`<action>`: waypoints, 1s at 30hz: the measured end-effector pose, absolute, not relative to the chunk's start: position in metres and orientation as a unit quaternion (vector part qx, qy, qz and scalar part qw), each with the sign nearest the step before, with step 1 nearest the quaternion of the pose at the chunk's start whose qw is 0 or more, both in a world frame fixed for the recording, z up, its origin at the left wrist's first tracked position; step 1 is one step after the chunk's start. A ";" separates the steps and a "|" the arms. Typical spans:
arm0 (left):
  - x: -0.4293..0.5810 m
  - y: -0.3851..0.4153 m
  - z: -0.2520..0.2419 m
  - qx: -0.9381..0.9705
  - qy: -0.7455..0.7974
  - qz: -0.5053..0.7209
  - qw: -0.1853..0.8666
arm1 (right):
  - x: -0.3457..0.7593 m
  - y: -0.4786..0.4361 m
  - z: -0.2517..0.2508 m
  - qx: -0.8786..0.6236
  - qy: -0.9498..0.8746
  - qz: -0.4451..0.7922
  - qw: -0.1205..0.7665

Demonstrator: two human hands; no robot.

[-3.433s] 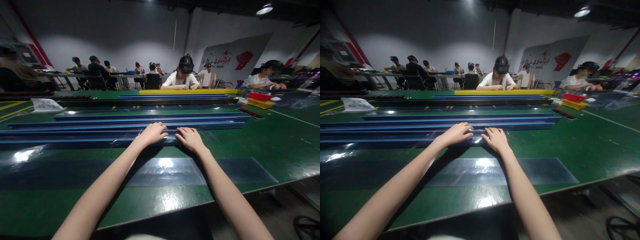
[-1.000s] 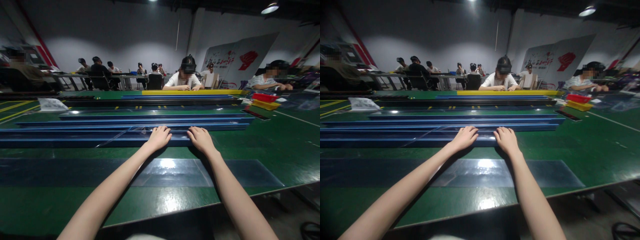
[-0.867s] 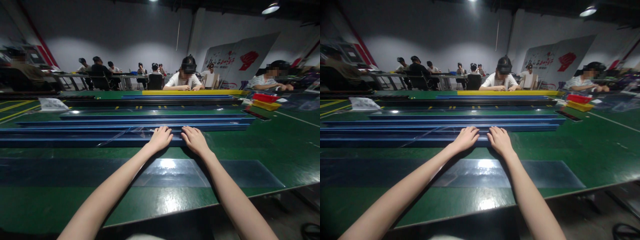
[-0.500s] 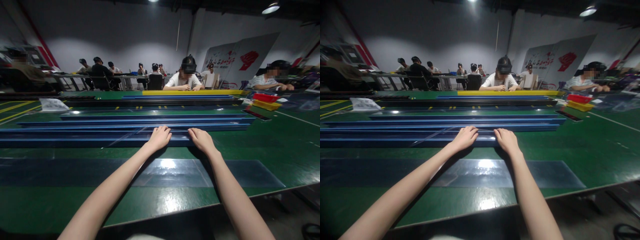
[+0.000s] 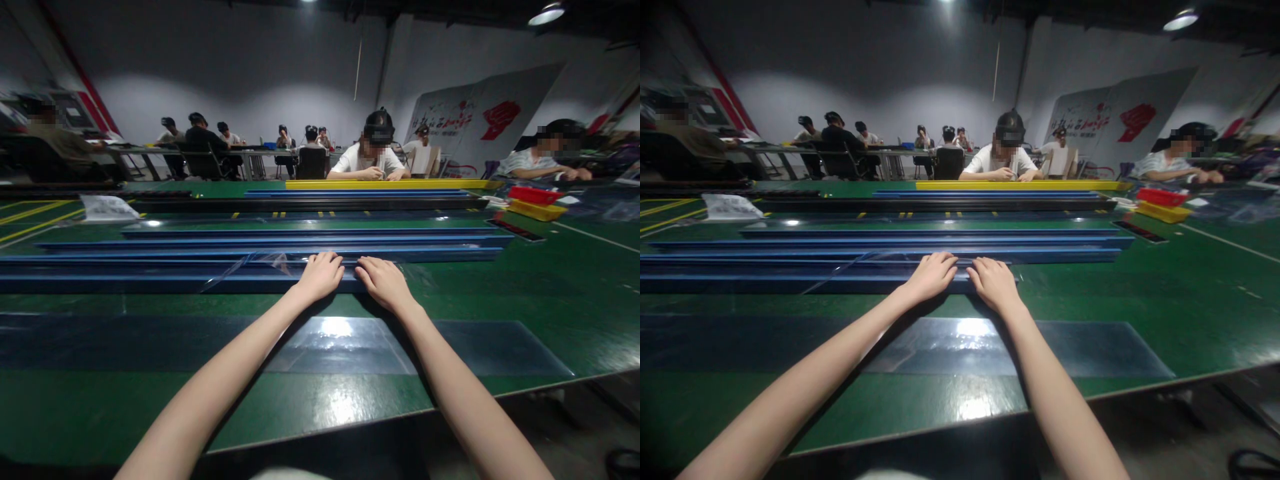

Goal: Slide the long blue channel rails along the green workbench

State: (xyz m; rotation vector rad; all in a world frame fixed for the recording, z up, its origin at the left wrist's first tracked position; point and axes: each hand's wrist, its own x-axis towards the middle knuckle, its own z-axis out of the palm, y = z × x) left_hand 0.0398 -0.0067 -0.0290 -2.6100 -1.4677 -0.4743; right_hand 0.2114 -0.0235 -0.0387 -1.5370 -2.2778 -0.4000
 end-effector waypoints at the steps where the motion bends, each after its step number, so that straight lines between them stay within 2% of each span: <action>1: 0.040 -0.006 -0.029 -0.860 -0.483 -0.156 0.054 | 0.212 -0.023 -0.037 -0.550 -0.804 -0.134 0.179; 12: 0.039 -0.006 -0.029 -0.860 -0.482 -0.155 0.060 | 0.243 -0.027 -0.020 -0.678 -0.706 -0.140 0.148; 22: 0.040 -0.005 -0.033 -0.860 -0.478 -0.163 0.071 | 0.216 -0.023 -0.040 -0.530 -0.807 -0.166 0.201; 30: 0.038 -0.005 -0.028 -0.862 -0.477 -0.160 0.060 | 0.230 -0.023 -0.026 -0.620 -0.755 -0.137 0.164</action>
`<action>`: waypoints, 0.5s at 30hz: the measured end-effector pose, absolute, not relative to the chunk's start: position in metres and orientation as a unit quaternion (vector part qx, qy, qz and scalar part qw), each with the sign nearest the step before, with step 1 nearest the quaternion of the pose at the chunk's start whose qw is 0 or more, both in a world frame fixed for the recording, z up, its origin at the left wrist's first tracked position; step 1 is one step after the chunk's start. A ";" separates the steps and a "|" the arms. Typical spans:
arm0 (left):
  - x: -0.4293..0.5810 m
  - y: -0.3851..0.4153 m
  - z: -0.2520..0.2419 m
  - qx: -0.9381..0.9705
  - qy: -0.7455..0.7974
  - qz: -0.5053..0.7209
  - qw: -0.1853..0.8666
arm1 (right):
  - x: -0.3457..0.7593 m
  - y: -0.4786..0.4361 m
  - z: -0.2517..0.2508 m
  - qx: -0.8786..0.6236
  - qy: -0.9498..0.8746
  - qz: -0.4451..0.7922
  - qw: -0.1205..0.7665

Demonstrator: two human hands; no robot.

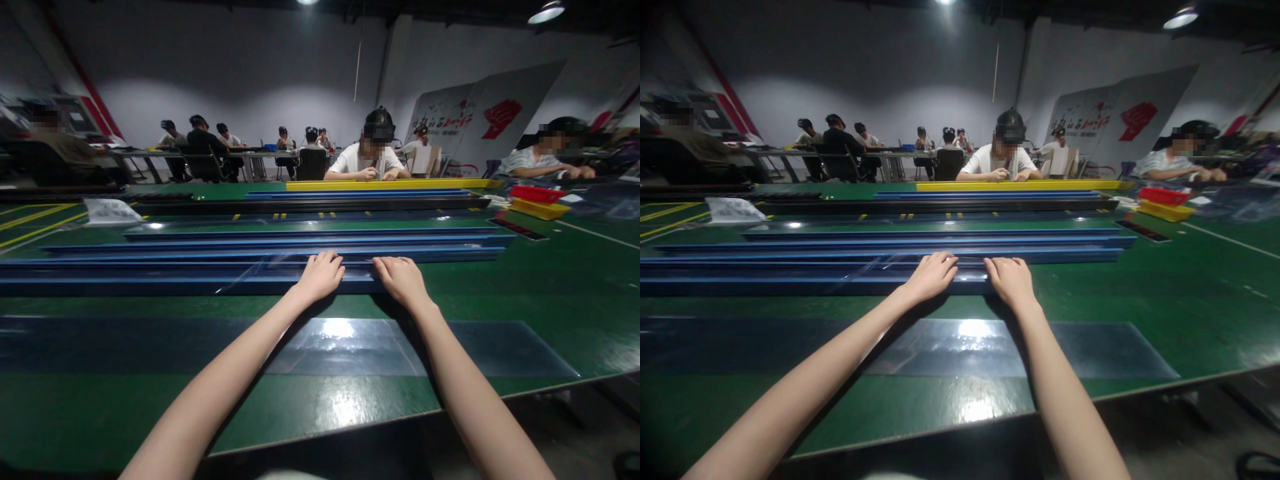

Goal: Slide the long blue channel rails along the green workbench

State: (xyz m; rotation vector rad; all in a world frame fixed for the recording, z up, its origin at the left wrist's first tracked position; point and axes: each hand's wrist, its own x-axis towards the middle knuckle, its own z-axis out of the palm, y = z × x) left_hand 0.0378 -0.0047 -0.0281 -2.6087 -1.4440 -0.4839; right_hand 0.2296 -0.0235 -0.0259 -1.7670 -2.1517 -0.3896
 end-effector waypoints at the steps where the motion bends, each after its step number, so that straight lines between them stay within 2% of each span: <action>1: 0.038 -0.005 -0.028 -0.862 -0.478 -0.159 0.060 | 0.234 -0.024 -0.024 -0.636 -0.742 -0.143 0.157; 6: 0.037 -0.005 -0.028 -0.862 -0.480 -0.150 0.061 | 0.246 -0.027 -0.020 -0.680 -0.701 -0.162 0.140; 15: 0.037 -0.006 -0.029 -0.864 -0.478 -0.145 0.061 | 0.245 -0.028 -0.023 -0.660 -0.714 -0.176 0.153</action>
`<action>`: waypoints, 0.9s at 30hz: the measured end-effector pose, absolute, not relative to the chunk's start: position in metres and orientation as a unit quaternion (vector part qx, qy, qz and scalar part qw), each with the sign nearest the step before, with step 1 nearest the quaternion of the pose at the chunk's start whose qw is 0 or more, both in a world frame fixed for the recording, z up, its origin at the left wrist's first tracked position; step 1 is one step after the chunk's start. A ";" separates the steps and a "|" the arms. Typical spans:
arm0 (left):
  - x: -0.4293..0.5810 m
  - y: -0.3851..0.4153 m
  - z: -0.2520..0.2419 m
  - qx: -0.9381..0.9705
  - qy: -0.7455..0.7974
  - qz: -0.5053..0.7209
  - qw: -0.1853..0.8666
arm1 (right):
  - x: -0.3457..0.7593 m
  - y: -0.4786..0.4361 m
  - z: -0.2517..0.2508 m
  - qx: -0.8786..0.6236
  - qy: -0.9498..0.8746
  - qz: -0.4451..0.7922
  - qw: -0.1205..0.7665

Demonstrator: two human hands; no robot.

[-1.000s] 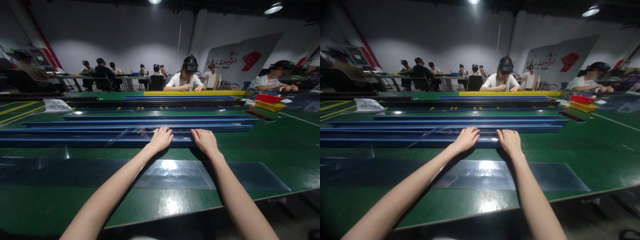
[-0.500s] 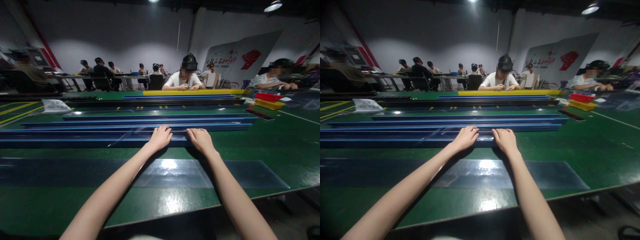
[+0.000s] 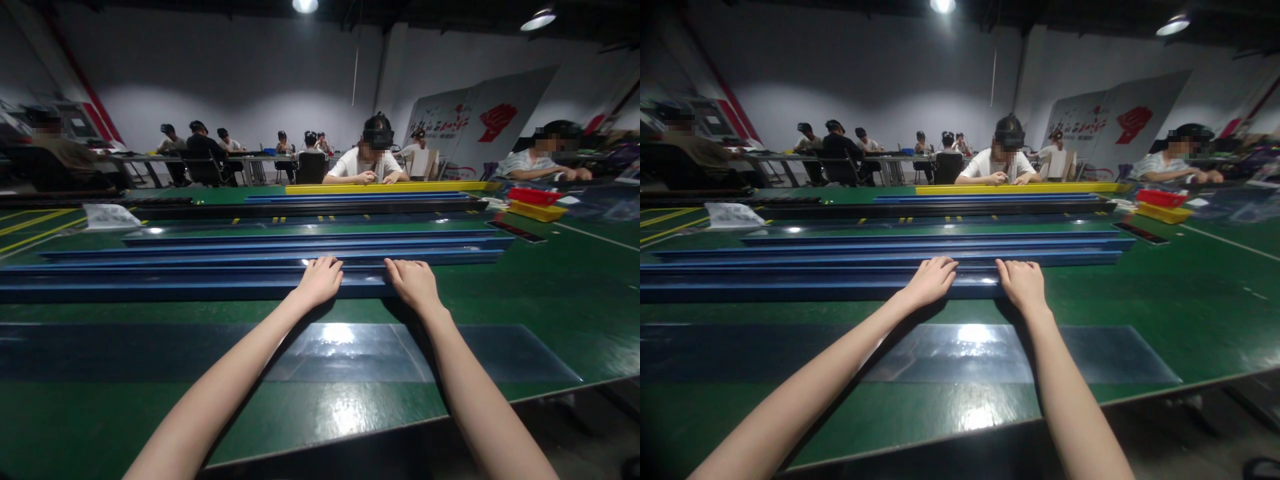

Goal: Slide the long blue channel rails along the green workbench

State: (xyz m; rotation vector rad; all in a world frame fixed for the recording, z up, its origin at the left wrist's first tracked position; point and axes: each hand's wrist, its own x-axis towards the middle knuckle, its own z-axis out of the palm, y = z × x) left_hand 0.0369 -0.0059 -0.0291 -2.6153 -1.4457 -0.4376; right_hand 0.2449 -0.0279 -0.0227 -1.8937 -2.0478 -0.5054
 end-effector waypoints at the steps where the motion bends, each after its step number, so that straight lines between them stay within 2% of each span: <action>1: 0.037 -0.006 -0.029 -0.865 -0.476 -0.145 0.060 | 0.245 -0.028 -0.023 -0.659 -0.714 -0.178 0.154; 9: 0.032 -0.007 -0.018 -0.880 -0.457 -0.120 0.038 | 0.238 -0.028 -0.027 -0.589 -0.769 -0.188 0.161; 17: 0.036 -0.008 -0.018 -0.882 -0.446 -0.148 0.045 | 0.224 -0.029 -0.032 -0.493 -0.836 -0.159 0.181; 27: 0.036 -0.007 -0.018 -0.900 -0.411 -0.131 0.055 | 0.235 -0.028 -0.027 -0.518 -0.817 -0.153 0.201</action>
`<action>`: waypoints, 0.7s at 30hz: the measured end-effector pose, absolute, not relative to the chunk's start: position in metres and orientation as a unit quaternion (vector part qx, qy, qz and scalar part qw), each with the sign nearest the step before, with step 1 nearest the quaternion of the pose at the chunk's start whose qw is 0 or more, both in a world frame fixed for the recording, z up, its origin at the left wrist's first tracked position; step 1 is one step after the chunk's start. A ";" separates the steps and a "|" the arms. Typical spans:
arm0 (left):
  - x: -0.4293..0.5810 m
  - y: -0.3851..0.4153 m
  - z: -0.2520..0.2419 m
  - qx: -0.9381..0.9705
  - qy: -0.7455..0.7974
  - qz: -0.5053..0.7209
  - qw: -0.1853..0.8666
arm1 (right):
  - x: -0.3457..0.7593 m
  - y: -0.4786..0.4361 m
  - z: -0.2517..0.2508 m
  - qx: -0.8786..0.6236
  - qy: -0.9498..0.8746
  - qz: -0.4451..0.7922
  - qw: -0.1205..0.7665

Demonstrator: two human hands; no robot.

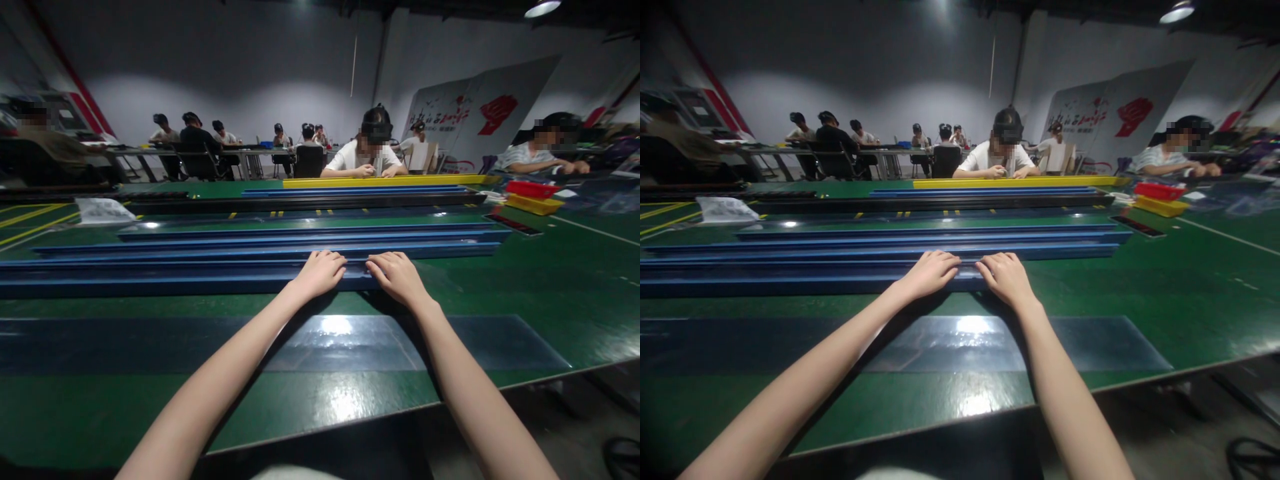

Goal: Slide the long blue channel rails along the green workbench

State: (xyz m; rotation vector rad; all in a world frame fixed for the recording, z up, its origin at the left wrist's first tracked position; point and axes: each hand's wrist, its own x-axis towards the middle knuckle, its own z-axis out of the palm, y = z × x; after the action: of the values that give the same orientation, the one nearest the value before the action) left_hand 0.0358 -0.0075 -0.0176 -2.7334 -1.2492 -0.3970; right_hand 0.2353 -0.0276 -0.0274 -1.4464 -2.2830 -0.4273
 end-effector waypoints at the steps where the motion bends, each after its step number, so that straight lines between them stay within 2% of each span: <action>1: 0.035 -0.008 -0.017 -0.900 -0.413 -0.130 0.058 | 0.238 -0.027 -0.027 -0.530 -0.808 -0.156 0.205; 7: 0.034 -0.010 -0.008 -0.884 -0.446 -0.119 0.072 | 0.246 -0.027 -0.027 -0.595 -0.757 -0.183 0.201; 14: 0.032 -0.010 -0.006 -0.852 -0.496 -0.117 0.123 | 0.241 -0.028 -0.026 -0.628 -0.722 -0.215 0.196; 21: 0.033 -0.010 -0.006 -0.842 -0.512 -0.116 0.127 | 0.242 -0.027 -0.027 -0.642 -0.715 -0.216 0.175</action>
State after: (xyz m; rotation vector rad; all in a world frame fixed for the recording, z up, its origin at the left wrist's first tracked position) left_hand 0.0332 -0.0095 -0.0065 -2.4507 -1.4900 -0.3367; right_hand 0.2416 -0.0272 -0.0267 -1.8189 -2.0262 -0.6109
